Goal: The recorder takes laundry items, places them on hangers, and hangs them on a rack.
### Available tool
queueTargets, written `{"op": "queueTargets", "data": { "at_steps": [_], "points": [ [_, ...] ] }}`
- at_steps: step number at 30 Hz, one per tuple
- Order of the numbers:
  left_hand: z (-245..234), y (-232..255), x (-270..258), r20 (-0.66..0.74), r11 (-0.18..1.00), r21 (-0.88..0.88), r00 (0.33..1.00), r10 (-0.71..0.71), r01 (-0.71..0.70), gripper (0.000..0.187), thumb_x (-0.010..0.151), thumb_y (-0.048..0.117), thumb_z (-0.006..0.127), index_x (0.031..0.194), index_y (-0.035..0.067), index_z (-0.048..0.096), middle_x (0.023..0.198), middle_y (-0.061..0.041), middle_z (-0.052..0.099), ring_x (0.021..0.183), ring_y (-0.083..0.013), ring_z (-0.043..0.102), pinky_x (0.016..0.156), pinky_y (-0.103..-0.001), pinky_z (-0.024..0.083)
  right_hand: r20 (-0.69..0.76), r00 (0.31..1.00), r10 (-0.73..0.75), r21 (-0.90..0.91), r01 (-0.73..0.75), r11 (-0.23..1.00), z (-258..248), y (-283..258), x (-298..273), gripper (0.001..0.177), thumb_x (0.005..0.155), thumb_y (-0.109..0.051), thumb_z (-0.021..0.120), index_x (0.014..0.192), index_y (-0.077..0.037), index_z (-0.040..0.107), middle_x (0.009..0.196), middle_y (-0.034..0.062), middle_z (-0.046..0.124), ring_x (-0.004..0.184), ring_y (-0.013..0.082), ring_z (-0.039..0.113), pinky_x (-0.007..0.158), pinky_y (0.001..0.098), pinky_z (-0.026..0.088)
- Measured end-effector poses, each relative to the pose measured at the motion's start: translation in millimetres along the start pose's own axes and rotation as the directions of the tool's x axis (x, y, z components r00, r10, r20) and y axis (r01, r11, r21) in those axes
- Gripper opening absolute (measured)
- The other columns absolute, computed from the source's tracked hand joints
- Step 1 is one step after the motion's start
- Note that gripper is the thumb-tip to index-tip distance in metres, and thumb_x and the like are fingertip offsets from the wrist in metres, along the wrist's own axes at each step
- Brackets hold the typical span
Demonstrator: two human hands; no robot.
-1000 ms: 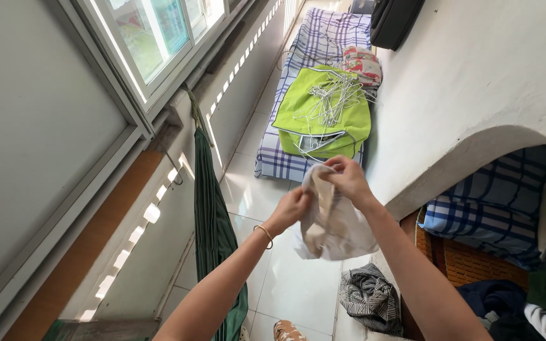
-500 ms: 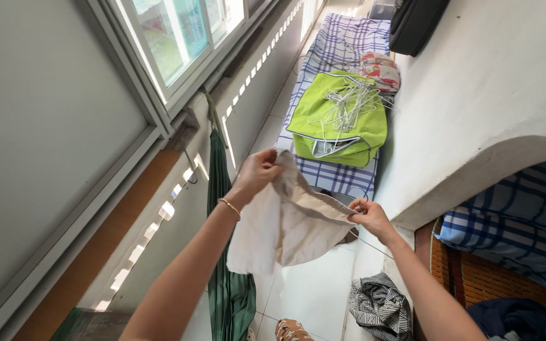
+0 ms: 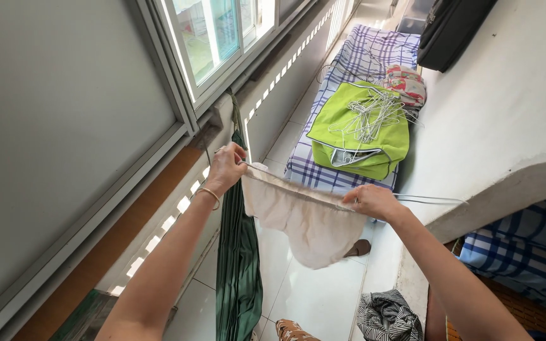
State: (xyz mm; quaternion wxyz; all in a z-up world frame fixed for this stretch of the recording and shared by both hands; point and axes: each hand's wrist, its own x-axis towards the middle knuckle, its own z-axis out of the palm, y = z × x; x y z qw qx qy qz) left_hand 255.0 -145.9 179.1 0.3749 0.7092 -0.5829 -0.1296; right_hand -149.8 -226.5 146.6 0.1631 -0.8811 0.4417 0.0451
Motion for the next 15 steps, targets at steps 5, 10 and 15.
{"op": "queueTargets", "data": {
  "at_steps": [5, 10, 15],
  "points": [
    [13, -23, 9, 0.045, 0.991, -0.062, 0.992, -0.119, 0.121, 0.015, 0.081, -0.001, 0.067, 0.087, 0.013, 0.068, 0.101, -0.007, 0.065, 0.098, -0.0220, 0.067, 0.090, -0.033, 0.054, 0.012, 0.974, 0.227, -0.262, -0.216, 0.941, -30, -15, 17, 0.055, 0.087, -0.020, 0.059, 0.134, -0.046, 0.063, 0.127, -0.0001, 0.070, 0.119, 0.0194, 0.067, 0.098, 0.0373, 0.055],
    [-26, 22, 39, 0.132, 0.968, 0.239, 0.990, 0.040, -0.071, 0.047, 0.090, -0.004, 0.053, 0.083, 0.032, 0.083, 0.111, 0.001, 0.069, 0.109, -0.0230, 0.065, 0.099, -0.040, 0.051, -0.069, 0.957, 0.283, -0.242, -0.291, 0.926, -77, 52, 91, 0.048, 0.093, -0.032, 0.060, 0.140, -0.042, 0.059, 0.137, 0.0027, 0.065, 0.125, 0.0250, 0.063, 0.103, 0.0464, 0.052],
    [-146, 119, 159, -0.087, 0.574, 0.782, 0.870, 0.485, -0.242, 0.022, 0.104, 0.027, 0.056, 0.107, 0.010, 0.068, 0.099, -0.010, 0.073, 0.095, -0.0259, 0.072, 0.087, -0.052, 0.054, -0.257, 0.961, -0.103, -0.435, -0.020, 0.900, -187, 88, 137, 0.046, 0.081, -0.028, 0.067, 0.127, -0.027, 0.067, 0.122, 0.0050, 0.070, 0.117, 0.0250, 0.065, 0.101, 0.0412, 0.050]
  ]
}}
